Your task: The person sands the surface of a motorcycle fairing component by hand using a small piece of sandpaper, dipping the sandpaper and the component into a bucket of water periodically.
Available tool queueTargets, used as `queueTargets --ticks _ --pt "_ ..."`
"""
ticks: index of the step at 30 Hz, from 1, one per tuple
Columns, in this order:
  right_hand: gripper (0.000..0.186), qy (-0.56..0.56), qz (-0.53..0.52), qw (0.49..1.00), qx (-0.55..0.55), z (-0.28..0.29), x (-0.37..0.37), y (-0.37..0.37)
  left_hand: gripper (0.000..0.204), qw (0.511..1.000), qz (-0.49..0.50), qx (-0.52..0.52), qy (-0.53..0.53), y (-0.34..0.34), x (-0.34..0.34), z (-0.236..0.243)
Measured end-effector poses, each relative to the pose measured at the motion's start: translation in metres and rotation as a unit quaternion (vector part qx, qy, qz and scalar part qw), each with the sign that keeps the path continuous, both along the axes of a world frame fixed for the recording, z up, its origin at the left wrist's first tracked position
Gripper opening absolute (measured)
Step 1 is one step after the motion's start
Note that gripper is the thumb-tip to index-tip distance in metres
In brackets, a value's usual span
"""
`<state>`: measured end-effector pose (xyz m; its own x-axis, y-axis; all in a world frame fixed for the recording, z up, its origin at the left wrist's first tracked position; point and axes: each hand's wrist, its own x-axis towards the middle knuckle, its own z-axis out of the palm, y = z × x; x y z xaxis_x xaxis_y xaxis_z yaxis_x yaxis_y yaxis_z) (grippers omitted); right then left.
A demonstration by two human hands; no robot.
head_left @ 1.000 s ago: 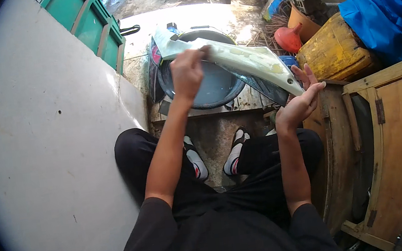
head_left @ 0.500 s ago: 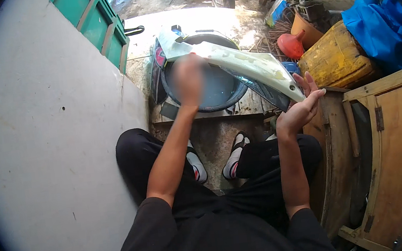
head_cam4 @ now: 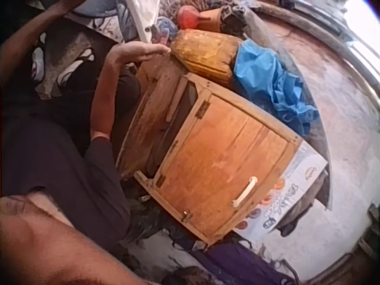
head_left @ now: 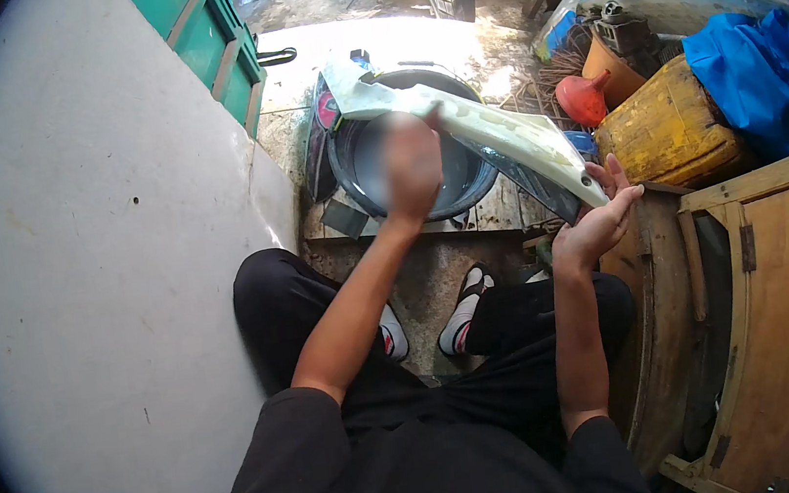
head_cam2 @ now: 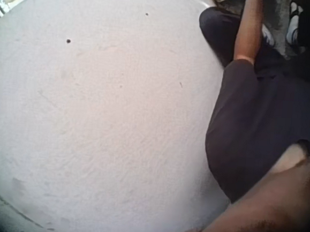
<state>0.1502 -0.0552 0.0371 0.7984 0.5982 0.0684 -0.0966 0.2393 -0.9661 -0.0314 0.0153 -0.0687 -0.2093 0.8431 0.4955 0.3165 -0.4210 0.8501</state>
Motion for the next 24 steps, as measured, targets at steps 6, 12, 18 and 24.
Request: queueTargets --ticks 6,12,18,24 --pt "0.064 -0.032 -0.006 0.999 0.004 -0.005 0.001 0.0 0.03 0.999 0.036 0.008 0.004 0.001 0.006 -0.004" --pt "0.063 -0.022 0.012 1.0 -0.009 0.003 -0.012 0.001 0.031 0.978 0.175 -0.109 0.008 0.042 -0.028 -0.037" --pt "0.064 -0.016 -0.021 0.999 -0.02 0.003 -0.005 0.002 0.03 0.997 0.042 -0.036 -0.053 0.014 0.012 -0.012" --pt "0.064 0.0 -0.01 1.0 -0.015 0.003 -0.011 0.003 0.039 0.972 0.174 -0.149 -0.061 0.055 -0.029 -0.055"
